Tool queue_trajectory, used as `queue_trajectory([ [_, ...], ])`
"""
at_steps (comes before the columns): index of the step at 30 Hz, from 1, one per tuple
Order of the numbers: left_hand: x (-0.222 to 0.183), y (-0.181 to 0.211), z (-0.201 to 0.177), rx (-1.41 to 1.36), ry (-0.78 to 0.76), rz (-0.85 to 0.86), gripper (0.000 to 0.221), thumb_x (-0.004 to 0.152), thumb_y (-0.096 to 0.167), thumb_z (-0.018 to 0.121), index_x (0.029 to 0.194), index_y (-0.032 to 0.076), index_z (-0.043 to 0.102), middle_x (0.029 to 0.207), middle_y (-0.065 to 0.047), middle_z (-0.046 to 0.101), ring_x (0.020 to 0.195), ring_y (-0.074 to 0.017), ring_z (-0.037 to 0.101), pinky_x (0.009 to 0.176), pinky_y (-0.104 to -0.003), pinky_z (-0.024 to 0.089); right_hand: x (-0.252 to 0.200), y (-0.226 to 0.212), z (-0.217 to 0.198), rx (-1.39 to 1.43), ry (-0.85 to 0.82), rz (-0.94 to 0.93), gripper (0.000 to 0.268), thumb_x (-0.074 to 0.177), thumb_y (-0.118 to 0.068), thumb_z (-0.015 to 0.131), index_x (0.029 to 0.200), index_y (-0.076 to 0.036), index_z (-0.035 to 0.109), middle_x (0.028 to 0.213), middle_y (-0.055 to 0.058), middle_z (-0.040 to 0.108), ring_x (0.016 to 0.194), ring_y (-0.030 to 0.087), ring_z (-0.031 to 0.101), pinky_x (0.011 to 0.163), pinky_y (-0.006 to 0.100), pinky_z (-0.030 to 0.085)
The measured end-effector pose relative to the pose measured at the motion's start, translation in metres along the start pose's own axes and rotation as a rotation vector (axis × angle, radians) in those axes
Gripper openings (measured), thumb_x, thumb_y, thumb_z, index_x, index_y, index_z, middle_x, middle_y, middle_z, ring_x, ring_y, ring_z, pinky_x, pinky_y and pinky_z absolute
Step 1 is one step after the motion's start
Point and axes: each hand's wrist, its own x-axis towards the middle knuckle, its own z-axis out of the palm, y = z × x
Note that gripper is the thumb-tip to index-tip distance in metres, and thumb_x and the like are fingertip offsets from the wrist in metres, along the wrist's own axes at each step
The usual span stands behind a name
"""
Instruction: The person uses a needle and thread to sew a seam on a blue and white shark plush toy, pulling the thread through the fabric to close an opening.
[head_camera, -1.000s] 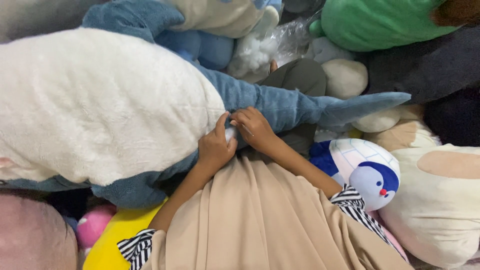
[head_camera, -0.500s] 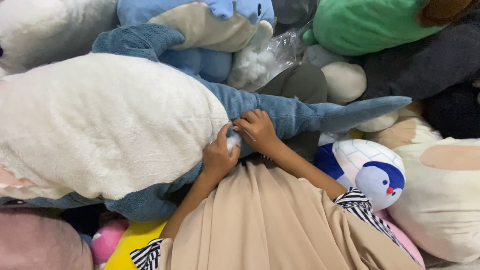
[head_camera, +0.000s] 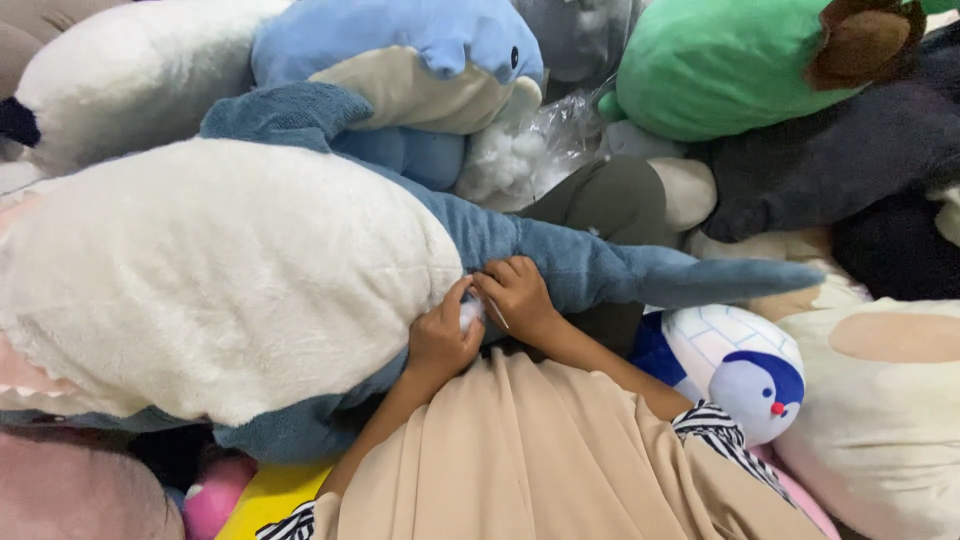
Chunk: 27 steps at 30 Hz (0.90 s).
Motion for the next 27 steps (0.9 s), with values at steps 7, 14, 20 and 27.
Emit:
queue_trajectory([
  [7,0.009,0.003,0.002,0.010,-0.020,0.017,0.060,0.074,0.026,0.069,0.132,0.013,0.068,0.059,-0.004,0.063,0.045,-0.0241,0.064,0.048,-0.035,0.055,-0.012,0.009,0.006,0.046,-0.033,0.063,0.013,0.098,-0.022,0.061,0.102,-0.012,0.070,0.089,0.007,0.052,0.072,0.026,0.051,0.063,0.038,0.042],
  [14,0.013,0.003,-0.005,0.021,-0.026,-0.031,0.055,0.076,0.024,0.068,0.130,0.013,0.069,0.056,-0.006,0.061,0.045,-0.0264,0.064,0.048,-0.036,0.055,-0.003,0.005,0.012,0.079,0.010,0.042,0.016,0.099,-0.022,0.058,0.103,-0.011,0.069,0.091,0.007,0.054,0.074,0.026,0.051,0.065,0.038,0.043],
  [20,0.014,0.000,-0.005,-0.008,-0.029,-0.031,0.056,0.076,0.022,0.068,0.131,0.013,0.069,0.054,-0.006,0.060,0.044,-0.0269,0.063,0.048,-0.037,0.054,-0.014,0.002,0.014,0.065,0.009,0.046,0.016,0.099,-0.021,0.059,0.104,-0.010,0.069,0.094,0.009,0.056,0.074,0.027,0.053,0.066,0.038,0.045],
  [27,0.010,0.000,-0.011,-0.030,-0.034,-0.047,0.057,0.075,0.020,0.068,0.132,0.012,0.068,0.061,-0.007,0.066,0.046,-0.0287,0.065,0.049,-0.040,0.055,-0.005,-0.013,0.009,0.066,0.022,0.032,0.013,0.097,-0.013,0.060,0.103,-0.008,0.071,0.093,0.010,0.059,0.073,0.027,0.054,0.065,0.038,0.045],
])
